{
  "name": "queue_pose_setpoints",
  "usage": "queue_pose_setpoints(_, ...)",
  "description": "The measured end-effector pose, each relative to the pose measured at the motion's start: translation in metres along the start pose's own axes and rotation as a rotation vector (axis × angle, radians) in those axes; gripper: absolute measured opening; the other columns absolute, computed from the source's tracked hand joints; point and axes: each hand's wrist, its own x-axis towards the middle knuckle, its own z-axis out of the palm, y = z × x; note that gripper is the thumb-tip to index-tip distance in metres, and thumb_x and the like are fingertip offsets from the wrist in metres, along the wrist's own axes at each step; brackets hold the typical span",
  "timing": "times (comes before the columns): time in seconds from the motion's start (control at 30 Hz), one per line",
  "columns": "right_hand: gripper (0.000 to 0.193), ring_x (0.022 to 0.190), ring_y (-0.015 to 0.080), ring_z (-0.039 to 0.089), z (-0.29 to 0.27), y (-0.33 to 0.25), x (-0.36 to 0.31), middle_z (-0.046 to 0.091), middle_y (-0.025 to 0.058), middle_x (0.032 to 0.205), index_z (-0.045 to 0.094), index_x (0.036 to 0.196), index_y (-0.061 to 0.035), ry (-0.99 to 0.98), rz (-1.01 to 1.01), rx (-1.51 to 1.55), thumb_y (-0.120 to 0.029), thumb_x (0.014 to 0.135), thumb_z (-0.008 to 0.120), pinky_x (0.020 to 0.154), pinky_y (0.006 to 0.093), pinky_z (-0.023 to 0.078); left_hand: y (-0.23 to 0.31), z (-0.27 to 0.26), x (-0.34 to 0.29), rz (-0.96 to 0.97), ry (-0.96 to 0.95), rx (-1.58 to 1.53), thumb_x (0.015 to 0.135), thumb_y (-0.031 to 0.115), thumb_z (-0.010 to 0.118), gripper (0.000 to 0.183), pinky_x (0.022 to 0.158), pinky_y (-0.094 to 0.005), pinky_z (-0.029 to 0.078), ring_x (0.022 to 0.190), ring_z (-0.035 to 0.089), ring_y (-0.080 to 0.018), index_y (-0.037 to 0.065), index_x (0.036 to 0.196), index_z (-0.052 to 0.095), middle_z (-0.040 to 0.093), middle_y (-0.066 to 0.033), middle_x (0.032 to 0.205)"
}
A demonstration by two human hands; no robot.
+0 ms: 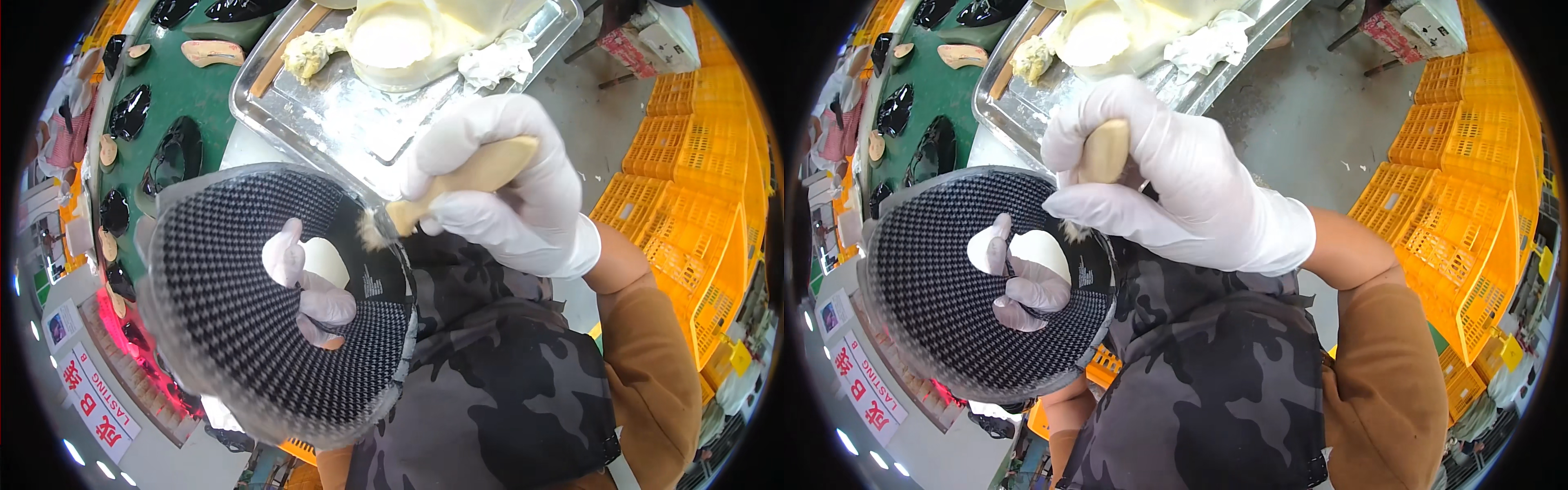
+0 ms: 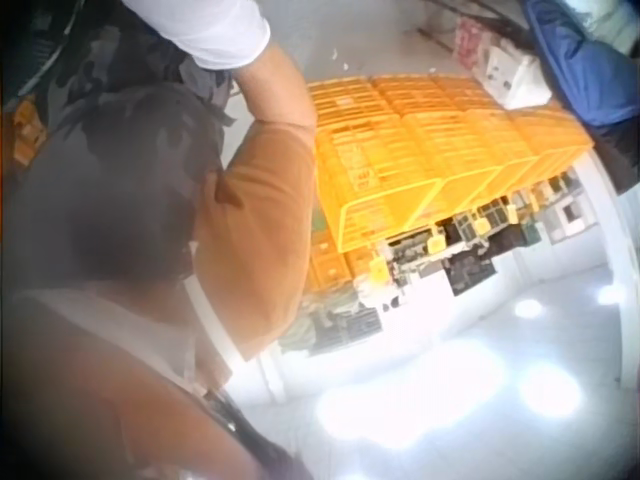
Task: The person applies a white adhesive substance to the soles of black shoes using a brush. They repeatedly dip the brush into a container of glue and spread it evenly across the textured bottom of each shoe. After coating a shoe, the person places it into a yellow plastic basket lined with a clear plastic bag.
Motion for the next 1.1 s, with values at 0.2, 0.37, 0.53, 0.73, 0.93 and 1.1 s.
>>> queue_pose_setpoints(0.2,0.029,0.075,0.0119,0.057,-0.005,0.001,-0.007,0.06,0.0088,0.087,0.044,0.104,-0.0031,-0.274,0.084,-0.057,-0.007,0.084,0.064,0.067,0.0263,0.048,0.002,0.017,0.031,0.382,0.104,0.185,0.095,0.007,0.024,0.034,0.065,-0.0449,0.054,0.081,0.059,-0.0456,-0.002,0.129,0.025,0.052,-0.035,0.103)
queue_pose_setpoints(0.37,0.036,0.054,0.0137,0.059,0.009,-0.019,-0.01,0.06,0.0156,0.083,0.041,0.101,-0.0033,0.18,0.261,0.489,-0.021,0.083,0.067,0.048,0.0199,0.049,-0.009,0.026,0.037,0.559,0.152,0.214,0.098,0.011,0.017,0.033,0.068,-0.0393,0.055,0.082,0.061,-0.0387,0.002,0.129,0.024,0.053,-0.0276,0.112)
queue_pose_setpoints(0.53,0.03,0.059,0.0146,0.06,0.019,-0.01,-0.023,0.06,0.0152,0.083,0.042,0.099,-0.0038,0.022,0.332,0.498,-0.018,0.084,0.065,0.052,0.021,0.05,-0.016,0.02,0.036,0.545,0.208,0.221,0.098,0.01,0.016,0.031,0.064,-0.0389,0.053,0.078,0.061,-0.0382,0.004,0.127,0.025,0.052,-0.0326,0.11)
queue_pose_setpoints(0.73,0.021,0.07,0.0099,0.057,0.016,0.028,-0.014,0.057,0.0047,0.083,0.049,0.096,-0.005,0.038,0.118,0.166,-0.01,0.083,0.065,0.062,0.0235,0.048,-0.006,0.019,0.029,0.363,0.124,0.109,0.094,0.007,0.02,0.038,0.069,-0.0416,0.051,0.081,0.059,-0.0404,0.004,0.133,0.022,0.051,-0.0336,0.111)
queue_pose_setpoints(0.93,0.023,0.079,0.0152,0.059,0.006,0.034,0.006,0.058,0.0126,0.094,0.042,0.105,-0.0045,0.073,-0.226,0.003,-0.006,0.087,0.058,0.068,0.0257,0.05,0.021,-0.011,0.016,-0.327,-0.146,0.112,0.098,0.024,0.031,0.038,0.088,-0.0434,0.045,0.101,0.053,-0.034,0.004,0.129,0.037,0.052,-0.0234,0.118)
queue_pose_setpoints(1.1,0.024,0.08,0.0192,0.061,-0.023,0.01,0.025,0.058,0.0171,0.096,0.04,0.106,-0.0031,0.166,-0.277,-0.046,-0.014,0.09,0.054,0.065,0.0266,0.054,0.023,-0.017,0.03,-0.492,-0.187,0.152,0.089,0.012,0.046,0.036,0.084,-0.0351,0.048,0.095,0.058,-0.0264,-0.001,0.123,0.048,0.058,-0.0191,0.108)
